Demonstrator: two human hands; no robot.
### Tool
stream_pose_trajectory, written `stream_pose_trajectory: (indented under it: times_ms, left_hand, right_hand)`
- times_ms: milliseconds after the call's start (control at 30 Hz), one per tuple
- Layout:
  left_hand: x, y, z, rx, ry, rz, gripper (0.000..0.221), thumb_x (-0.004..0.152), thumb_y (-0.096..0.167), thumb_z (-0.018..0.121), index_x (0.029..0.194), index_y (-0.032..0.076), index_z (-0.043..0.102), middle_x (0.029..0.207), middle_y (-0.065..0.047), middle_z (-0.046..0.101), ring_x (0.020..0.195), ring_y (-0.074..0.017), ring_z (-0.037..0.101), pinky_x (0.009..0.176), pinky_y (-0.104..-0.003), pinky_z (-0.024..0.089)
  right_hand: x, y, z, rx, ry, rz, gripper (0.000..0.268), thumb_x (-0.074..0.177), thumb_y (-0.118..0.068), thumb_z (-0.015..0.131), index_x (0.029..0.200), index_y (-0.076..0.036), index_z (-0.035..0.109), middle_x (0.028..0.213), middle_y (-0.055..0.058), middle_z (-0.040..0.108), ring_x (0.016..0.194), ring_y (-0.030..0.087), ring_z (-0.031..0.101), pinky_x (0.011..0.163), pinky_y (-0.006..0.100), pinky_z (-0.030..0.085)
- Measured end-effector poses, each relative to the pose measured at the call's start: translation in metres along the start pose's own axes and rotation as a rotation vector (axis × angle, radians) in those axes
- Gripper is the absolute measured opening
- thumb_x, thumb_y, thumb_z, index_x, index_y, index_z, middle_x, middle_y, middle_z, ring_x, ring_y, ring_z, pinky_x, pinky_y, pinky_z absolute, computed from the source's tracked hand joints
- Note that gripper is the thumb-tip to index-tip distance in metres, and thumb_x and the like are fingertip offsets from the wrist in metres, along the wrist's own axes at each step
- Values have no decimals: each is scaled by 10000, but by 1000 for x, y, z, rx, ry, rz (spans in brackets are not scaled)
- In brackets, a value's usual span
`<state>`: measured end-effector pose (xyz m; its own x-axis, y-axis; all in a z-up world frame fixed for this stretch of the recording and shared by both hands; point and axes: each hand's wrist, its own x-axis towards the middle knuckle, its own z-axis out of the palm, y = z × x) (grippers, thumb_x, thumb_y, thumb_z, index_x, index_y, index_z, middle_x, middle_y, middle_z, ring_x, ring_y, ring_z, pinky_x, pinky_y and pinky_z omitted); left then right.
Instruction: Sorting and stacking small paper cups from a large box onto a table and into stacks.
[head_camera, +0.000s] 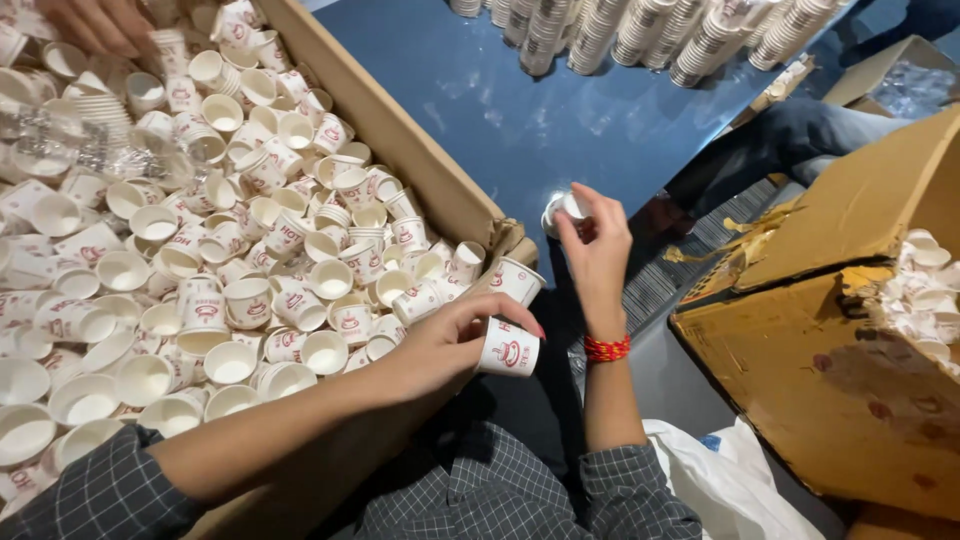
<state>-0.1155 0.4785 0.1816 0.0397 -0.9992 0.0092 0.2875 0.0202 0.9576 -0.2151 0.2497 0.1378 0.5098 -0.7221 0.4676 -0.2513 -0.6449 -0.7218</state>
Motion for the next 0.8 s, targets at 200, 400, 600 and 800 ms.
stream_pose_trajectory:
  times_ms: [200, 400, 600, 800]
  left_hand:
    - [-3, 9, 0, 57, -28, -17, 241, 939, 31, 549, 1142, 42, 678, 1184, -16, 618, 1095, -99, 656, 930, -278, 545]
    - [-7, -16, -6, 45, -153, -97, 271, 956, 45, 535, 1214, 84, 607, 1084, -4, 618, 1041, -58, 606, 903, -229, 500]
    - [-9, -5, -4, 353, -64, -287, 316, 982, 41, 533, 1255, 124, 671, 846, -82, 447, 762, -142, 441, 689, -285, 378]
    - [-3, -12, -9, -93, -229, -161, 229, 946, -25, 601, 1162, 52, 614, 1055, -18, 628, 1002, -77, 646, 871, -258, 538]
  right_hand:
    - [-14, -39, -17, -97, 52, -142, 661, 867, -144, 823, 1468, -47, 564, 1243, 180, 551, 1004, 241, 572, 863, 341, 511]
    - [-73, -101, -56, 524, -516, -181, 478, 1053, -398, 552, 1387, -69, 642, 1466, 132, 620, 1389, 268, 608, 1179, 381, 463]
    - [-77, -88, -54, 561, -591, -101, 481, 1055, -422, 545, 1334, -53, 679, 1466, 158, 600, 1356, 292, 570, 1123, 390, 455]
    - [-71, -60, -75, 632, -790, 22, 388, 912, -101, 705, 1292, -48, 649, 1457, 135, 519, 1227, 226, 616, 942, 335, 560]
